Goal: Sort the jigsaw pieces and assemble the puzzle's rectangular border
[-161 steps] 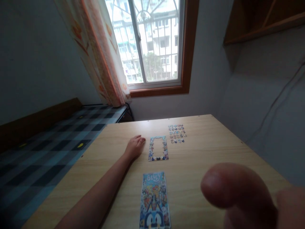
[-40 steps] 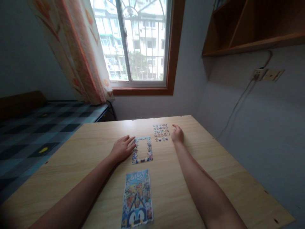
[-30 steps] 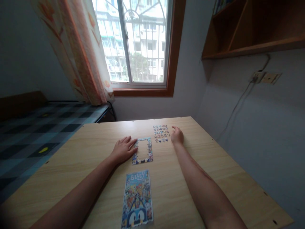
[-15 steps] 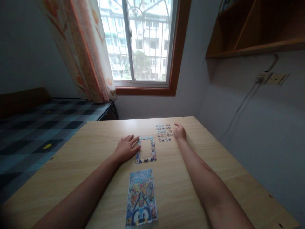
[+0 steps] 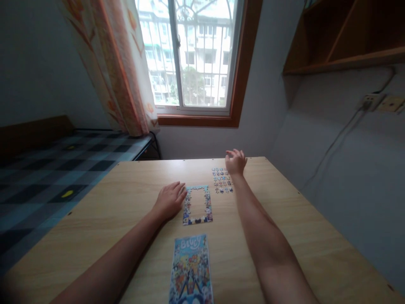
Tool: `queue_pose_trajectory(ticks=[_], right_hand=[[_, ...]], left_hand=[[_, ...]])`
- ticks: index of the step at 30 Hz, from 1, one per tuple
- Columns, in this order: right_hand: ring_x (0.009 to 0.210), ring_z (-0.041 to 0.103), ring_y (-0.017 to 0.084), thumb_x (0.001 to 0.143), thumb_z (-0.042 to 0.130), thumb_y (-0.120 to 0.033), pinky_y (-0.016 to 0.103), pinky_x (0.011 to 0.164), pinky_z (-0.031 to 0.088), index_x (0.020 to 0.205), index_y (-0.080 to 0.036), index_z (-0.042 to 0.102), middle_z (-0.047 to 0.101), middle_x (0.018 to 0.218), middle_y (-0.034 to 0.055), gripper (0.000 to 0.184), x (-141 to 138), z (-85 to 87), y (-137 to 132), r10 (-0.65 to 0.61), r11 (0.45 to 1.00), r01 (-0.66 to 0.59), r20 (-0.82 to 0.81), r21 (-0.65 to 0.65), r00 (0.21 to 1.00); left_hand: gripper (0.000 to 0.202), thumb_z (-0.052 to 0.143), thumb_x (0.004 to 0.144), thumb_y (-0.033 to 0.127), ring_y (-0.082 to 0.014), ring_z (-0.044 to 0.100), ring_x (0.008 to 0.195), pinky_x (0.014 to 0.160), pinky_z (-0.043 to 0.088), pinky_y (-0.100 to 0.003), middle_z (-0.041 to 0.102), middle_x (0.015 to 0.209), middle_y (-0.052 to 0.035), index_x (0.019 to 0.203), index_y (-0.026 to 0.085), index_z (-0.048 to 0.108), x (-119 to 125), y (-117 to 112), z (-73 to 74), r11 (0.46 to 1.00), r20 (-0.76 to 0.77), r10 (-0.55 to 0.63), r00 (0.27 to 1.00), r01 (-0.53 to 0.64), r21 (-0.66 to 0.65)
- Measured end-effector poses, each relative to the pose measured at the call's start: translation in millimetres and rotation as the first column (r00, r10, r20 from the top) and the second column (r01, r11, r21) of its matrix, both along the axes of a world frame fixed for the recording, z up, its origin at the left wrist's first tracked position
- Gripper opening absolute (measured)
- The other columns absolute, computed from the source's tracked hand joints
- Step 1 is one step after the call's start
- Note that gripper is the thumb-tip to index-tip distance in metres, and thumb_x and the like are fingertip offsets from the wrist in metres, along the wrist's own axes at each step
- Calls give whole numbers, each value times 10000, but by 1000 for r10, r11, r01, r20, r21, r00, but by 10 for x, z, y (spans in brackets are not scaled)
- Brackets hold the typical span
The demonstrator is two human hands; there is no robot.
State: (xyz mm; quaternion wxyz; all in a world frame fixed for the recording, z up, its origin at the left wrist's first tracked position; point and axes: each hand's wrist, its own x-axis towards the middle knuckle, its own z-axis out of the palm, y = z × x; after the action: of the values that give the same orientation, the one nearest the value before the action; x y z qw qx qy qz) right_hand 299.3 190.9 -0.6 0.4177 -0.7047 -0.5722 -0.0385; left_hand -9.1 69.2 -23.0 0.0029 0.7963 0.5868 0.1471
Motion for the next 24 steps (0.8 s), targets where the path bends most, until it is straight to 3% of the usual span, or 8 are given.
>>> queue_pose_trajectory(ticks=[3,8,14,18,24], right_hand=[[1478,277,350,861,597,-328,651,1183,160,1047,-310,789,546,1475,44,268,-182,44,54,63,986,-50,79,-161,995],[1513,203,354,843,641,-322,631,1199,90,991,-328,810,508,1518,40,225,-371,-29,124,112,938,-39,196,-343,974],[1507,185,368,841,671,-389,631,1191,23,961,-283,813,488,1531,73,214,-511,-160,137,152,949,-36,351,-314,924],[1503,185,375,847,678,-393,660,1175,22,966,-286,810,483,1535,77,208,-604,-195,96,157,939,-28,354,-343,922],[1521,148,362,868,658,-314,670,1177,50,938,-336,809,429,1580,18,168,-683,-158,20,290,922,-169,332,-347,897]], left_hand=[[499,344,1025,461,-270,439,1395,1159,295,-465,533,1490,-103,1397,223,575,7,-6,5,1000,5,7,1000,-7,1],[488,372,1018,467,-271,449,1386,1158,297,-455,537,1483,-109,1384,222,583,20,-31,40,1000,8,11,1000,-11,-8],[478,380,1014,469,-272,467,1369,1153,310,-454,550,1468,-109,1367,231,596,20,-35,39,1000,11,11,1000,-11,-2],[480,378,1013,468,-270,467,1364,1155,309,-452,552,1466,-106,1364,226,598,17,-32,35,1000,14,7,1000,-7,4],[479,381,1010,469,-274,461,1371,1155,306,-454,541,1479,-104,1366,231,596,26,-47,68,1000,18,15,1000,-15,-19]])
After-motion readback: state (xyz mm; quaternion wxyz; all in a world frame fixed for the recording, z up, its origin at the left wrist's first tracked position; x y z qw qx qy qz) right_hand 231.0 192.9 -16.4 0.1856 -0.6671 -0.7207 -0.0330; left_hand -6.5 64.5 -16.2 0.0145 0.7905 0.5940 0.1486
